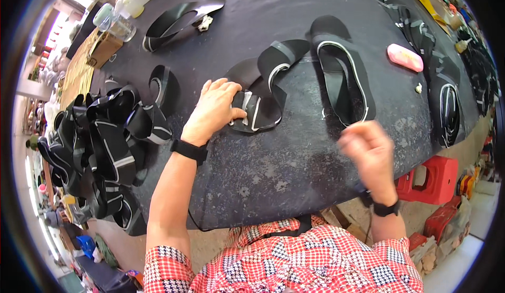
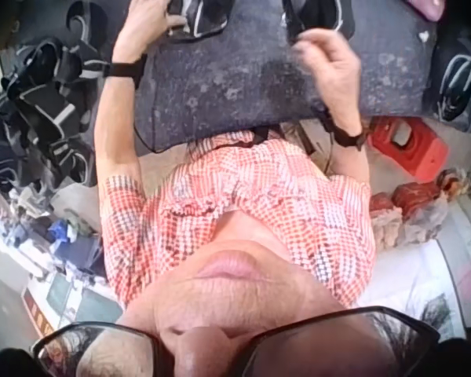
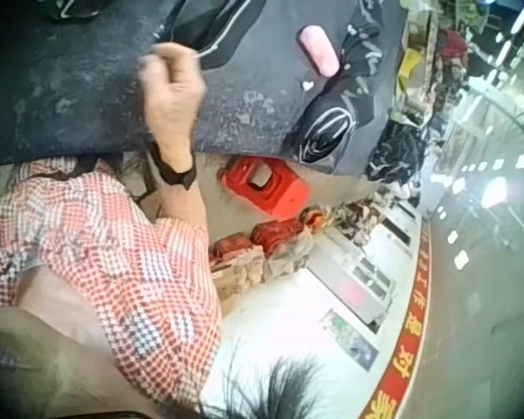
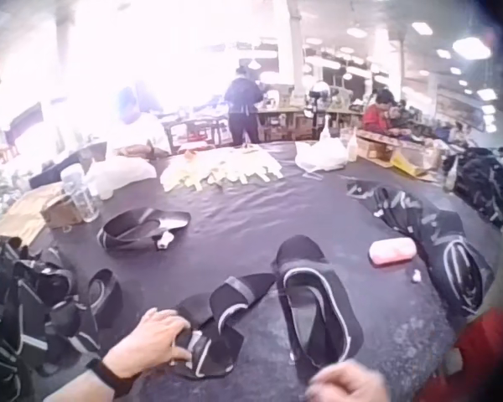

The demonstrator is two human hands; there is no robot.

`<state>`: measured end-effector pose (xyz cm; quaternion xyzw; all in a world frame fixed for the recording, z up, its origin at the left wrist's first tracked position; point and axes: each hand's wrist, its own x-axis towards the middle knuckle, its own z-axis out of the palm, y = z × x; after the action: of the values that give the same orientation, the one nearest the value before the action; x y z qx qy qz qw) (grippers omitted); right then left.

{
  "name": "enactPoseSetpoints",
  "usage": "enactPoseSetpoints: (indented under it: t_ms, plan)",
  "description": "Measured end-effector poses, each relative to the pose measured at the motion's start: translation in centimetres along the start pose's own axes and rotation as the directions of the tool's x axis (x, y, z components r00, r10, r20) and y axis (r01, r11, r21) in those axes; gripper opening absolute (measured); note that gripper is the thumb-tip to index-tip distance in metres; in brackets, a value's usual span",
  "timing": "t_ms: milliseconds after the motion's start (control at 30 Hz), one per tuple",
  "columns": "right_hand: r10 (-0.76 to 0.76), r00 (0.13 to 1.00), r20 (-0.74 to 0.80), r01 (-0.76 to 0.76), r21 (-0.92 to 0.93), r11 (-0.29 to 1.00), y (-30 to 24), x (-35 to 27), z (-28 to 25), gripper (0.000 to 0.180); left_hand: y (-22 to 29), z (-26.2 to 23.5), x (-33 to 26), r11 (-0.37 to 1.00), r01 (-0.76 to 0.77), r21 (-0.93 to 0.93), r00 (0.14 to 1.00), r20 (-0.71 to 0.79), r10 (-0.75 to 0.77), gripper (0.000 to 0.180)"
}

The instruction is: The recorder is stripping thin layers or tape from the edges of black leather or synthetic shoe upper components.

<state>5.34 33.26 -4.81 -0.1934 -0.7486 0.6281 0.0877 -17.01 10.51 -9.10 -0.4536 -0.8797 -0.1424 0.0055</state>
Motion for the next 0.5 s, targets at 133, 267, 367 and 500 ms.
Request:
enactPoseSetpoints:
  t_ms: [133,267,367,500]
  plan:
    - [0.080,0.875,0.478,-0.115,0.046,0.992,2.2,0.5,6.2,0.023,1.1,-3.8,-1.1,0.941,0.221,-0.257,0.972,0.136,-0.192,0.029]
    - [0.107,0.831,0.546,-0.304,0.285,0.909,0.7,1.7,10.1,0.045,3.3,-6.3,-7.8,0.534,0.447,-0.718,0.807,0.067,-0.586,0.028]
    - [-0.049,0.831,0.554,-0.262,0.468,0.844,-2.0,1.4,13.7,0.047,6.4,-6.0,-12.1,0.236,0.259,-0.937,0.732,0.031,-0.681,0.022]
    - [-0.011,0.763,0.646,-0.409,0.496,0.766,-3.6,1.2,17.2,0.036,8.8,-6.0,-16.3,-0.186,0.026,-0.982,0.640,0.159,-0.752,0.030]
